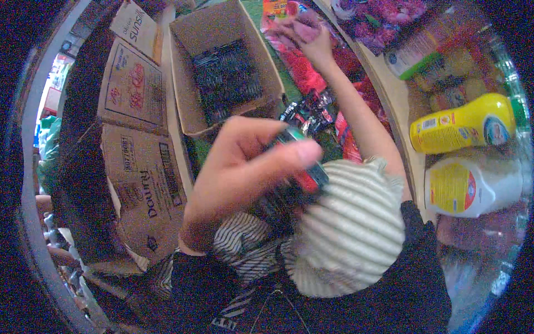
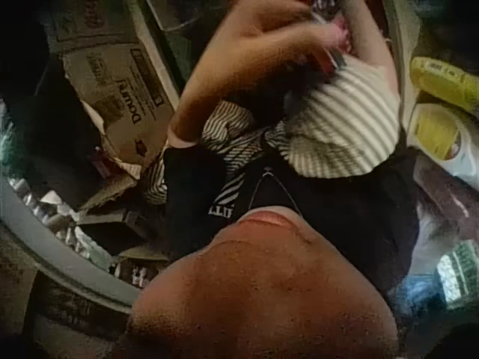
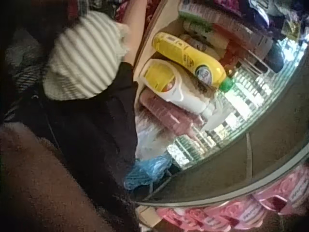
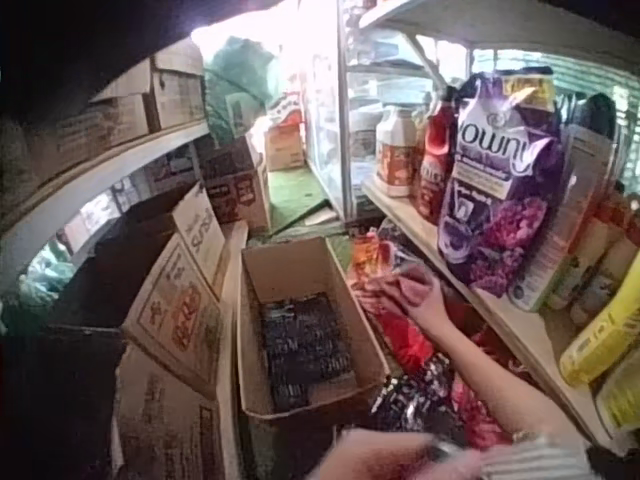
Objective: The person sits on the floor and wipes small packaged items with a pink cloth. They pick up items from a cardboard box, wipe them, and place them back into the box or on the floor.
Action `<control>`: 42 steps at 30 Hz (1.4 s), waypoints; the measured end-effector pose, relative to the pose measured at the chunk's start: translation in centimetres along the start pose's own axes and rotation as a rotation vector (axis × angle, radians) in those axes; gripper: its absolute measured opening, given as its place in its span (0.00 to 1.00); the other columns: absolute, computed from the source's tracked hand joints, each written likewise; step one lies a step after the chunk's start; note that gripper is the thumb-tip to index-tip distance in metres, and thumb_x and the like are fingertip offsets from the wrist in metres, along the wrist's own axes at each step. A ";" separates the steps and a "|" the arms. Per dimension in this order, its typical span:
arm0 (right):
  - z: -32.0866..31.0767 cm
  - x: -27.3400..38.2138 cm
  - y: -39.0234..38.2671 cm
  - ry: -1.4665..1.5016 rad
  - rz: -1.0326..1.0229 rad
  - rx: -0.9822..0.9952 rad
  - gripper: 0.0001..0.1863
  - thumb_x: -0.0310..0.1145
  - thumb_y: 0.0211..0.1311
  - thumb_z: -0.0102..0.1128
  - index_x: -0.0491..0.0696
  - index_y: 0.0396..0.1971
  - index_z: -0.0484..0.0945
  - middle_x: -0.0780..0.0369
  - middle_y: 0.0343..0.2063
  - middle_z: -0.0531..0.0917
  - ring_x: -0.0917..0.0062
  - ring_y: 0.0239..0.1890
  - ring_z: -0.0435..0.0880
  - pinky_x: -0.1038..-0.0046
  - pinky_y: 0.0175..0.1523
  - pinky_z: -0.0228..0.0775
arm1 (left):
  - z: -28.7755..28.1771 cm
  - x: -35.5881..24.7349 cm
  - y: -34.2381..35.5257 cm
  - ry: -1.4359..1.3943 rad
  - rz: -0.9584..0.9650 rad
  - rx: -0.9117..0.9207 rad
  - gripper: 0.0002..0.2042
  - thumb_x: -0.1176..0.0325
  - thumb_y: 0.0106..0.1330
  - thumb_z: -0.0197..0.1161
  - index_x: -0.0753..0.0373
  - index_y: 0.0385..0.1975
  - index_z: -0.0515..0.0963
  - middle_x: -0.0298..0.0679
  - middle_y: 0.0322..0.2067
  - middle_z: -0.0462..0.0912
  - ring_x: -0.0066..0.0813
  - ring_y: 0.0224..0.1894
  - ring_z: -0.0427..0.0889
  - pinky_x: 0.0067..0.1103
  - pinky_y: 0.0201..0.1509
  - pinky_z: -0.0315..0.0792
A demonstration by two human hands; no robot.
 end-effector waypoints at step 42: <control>7.8 4.0 -3.1 -0.729 -0.646 0.227 0.22 0.23 0.50 0.57 0.49 0.48 0.67 0.58 0.46 0.75 0.64 0.48 0.74 0.69 0.51 0.65 | -22.9 17.2 15.4 1.835 -0.399 0.284 0.08 0.72 0.46 0.59 0.61 0.27 0.80 0.45 0.29 0.81 0.43 0.33 0.81 0.34 0.32 0.76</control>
Point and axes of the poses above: each hand's wrist, its own y-axis towards the middle knuckle, its own z-axis out of the palm, x = y × z, the point moved 5 cm from there along y, towards the middle knuckle
